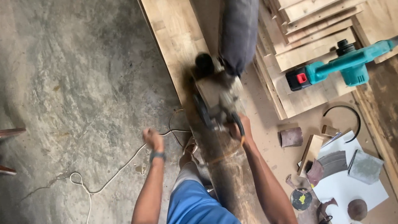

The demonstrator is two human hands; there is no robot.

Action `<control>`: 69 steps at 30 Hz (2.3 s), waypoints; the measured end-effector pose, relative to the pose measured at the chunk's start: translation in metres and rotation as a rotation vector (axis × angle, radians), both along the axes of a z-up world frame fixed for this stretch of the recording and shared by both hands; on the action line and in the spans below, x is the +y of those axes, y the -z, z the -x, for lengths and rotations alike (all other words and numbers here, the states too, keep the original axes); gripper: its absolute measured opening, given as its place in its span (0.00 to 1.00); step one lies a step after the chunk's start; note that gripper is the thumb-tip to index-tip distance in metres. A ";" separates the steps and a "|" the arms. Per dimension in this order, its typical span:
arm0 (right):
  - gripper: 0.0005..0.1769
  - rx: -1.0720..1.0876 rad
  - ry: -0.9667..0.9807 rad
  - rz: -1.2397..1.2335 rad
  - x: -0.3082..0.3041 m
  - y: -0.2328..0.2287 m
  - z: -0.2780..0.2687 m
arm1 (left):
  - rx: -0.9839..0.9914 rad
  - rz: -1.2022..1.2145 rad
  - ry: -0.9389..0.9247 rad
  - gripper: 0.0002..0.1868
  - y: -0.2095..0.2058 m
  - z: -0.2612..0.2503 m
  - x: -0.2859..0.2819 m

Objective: Using an electric belt sander to smooth the surface of a long wooden plank.

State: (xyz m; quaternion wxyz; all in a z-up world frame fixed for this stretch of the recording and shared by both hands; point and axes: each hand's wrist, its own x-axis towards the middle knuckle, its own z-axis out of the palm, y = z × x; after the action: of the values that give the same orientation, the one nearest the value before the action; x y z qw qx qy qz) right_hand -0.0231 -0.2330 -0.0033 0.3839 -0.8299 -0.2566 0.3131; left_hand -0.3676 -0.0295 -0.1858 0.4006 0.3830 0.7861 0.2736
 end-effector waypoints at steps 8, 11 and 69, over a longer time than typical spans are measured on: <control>0.11 0.023 -0.090 -0.061 0.166 -0.044 -0.060 | 0.692 0.923 0.917 0.33 0.034 0.255 -0.212; 0.09 0.005 -0.173 -0.116 0.219 -0.057 -0.080 | 0.625 1.029 0.842 0.33 0.025 0.269 -0.258; 0.21 0.168 -0.106 0.024 0.130 -0.032 -0.002 | 0.661 -0.251 1.258 0.22 -0.222 -0.363 0.252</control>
State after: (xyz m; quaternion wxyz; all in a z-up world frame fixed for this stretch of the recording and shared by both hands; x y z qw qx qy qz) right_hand -0.0210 -0.1026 0.0289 0.3771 -0.7903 -0.2634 0.4047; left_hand -0.0047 0.2224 0.0360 0.1766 0.8689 0.4596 -0.0506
